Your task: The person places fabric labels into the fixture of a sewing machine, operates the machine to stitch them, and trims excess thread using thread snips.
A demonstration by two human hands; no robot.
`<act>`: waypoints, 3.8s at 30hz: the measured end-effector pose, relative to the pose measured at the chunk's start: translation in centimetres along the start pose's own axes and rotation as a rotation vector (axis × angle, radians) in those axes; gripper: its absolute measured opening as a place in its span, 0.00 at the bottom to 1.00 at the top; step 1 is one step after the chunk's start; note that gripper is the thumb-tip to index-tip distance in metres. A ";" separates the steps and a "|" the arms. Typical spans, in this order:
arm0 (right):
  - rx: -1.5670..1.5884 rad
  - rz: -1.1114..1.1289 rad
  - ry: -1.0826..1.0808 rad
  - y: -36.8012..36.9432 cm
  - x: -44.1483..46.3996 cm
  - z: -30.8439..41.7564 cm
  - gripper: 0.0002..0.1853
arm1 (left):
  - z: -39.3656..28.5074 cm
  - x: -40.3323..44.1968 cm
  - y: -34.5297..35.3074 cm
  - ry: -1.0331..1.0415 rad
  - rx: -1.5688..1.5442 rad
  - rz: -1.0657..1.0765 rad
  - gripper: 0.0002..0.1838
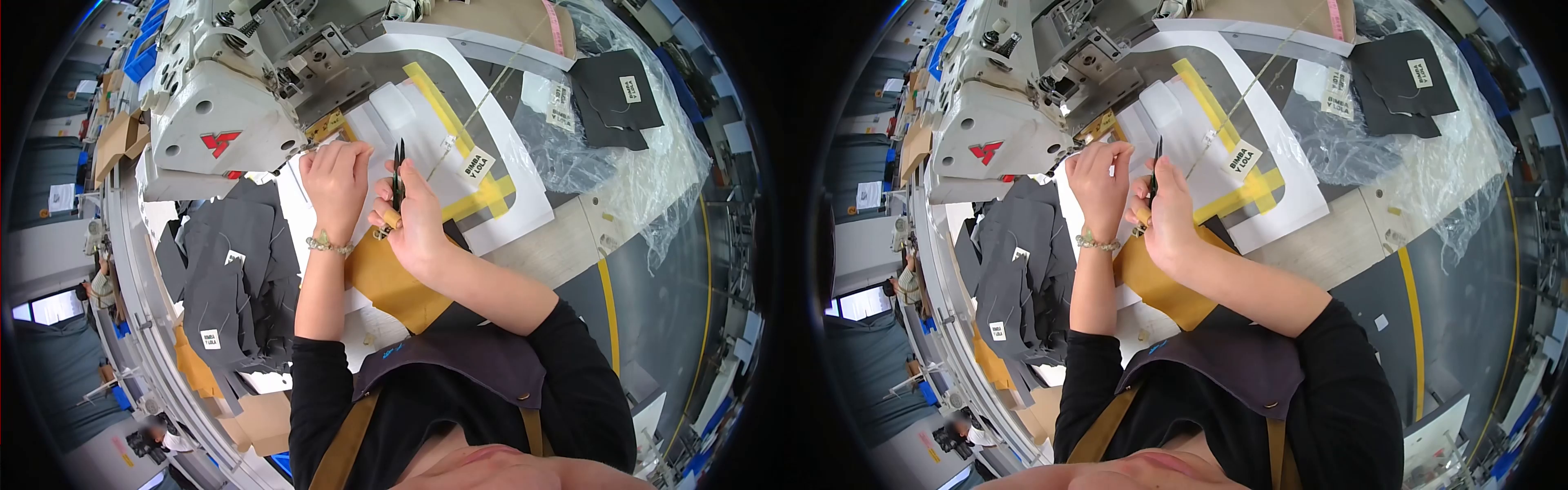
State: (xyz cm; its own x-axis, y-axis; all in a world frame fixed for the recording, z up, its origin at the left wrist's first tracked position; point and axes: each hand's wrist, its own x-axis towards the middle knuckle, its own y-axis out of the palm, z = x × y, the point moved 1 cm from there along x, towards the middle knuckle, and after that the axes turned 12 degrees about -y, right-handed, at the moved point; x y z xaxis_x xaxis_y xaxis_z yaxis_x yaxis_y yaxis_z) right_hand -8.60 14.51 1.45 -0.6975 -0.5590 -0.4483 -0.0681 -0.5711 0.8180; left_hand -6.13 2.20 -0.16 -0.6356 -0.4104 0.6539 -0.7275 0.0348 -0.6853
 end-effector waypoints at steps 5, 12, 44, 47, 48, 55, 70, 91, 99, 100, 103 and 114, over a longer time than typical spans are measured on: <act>-0.020 -0.041 0.115 -0.6 0.2 0.1 0.13 | -0.3 0.3 0.1 0.036 0.020 -0.027 0.05; 0.012 -0.009 0.145 -0.1 1.3 0.0 0.13 | -0.1 0.1 0.1 0.043 0.035 -0.015 0.05; -0.048 0.037 -0.068 -0.4 2.7 -0.7 0.10 | 0.2 -0.5 -0.2 0.017 -0.007 -0.018 0.05; -0.023 0.022 -0.058 -0.5 2.8 -0.7 0.10 | 0.3 -0.6 -0.2 0.002 -0.012 -0.002 0.05; -0.041 0.035 -0.082 -0.5 2.8 -0.6 0.10 | 0.3 -0.6 -0.2 0.001 -0.014 -0.006 0.05; -0.177 0.040 -0.303 -1.6 2.5 2.8 0.11 | 0.2 -0.9 -0.7 -0.046 -0.038 0.008 0.05; -2.282 0.762 -1.446 -2.9 7.1 12.4 0.16 | 5.2 -3.5 -3.8 -0.618 -0.232 0.105 0.05; -1.555 0.804 -1.261 4.6 13.7 0.4 0.06 | 6.9 -2.8 -0.5 -1.001 -0.357 0.014 0.12; -1.541 0.825 -1.200 3.8 13.6 0.2 0.05 | 6.7 -2.9 -0.6 -0.974 -0.313 -0.048 0.11; -1.538 0.829 -1.201 3.8 13.6 0.1 0.05 | 6.7 -2.9 -0.5 -0.971 -0.314 -0.068 0.11; -1.525 0.828 -1.199 3.7 13.6 0.0 0.05 | 6.7 -3.1 -0.5 -0.959 -0.300 -0.099 0.10; -1.517 0.847 -1.208 3.4 13.8 0.0 0.08 | 6.1 -2.8 -0.6 -0.973 -0.211 -0.074 0.11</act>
State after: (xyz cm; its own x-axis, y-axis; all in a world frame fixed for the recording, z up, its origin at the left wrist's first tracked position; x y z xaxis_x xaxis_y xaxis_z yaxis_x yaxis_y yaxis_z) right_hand -18.46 4.82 -2.03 -0.2850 -0.6653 0.6901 0.4914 -0.7195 -0.4907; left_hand -2.34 -2.23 -3.57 -0.1672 -0.9826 0.0806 -0.8475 0.1014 -0.5210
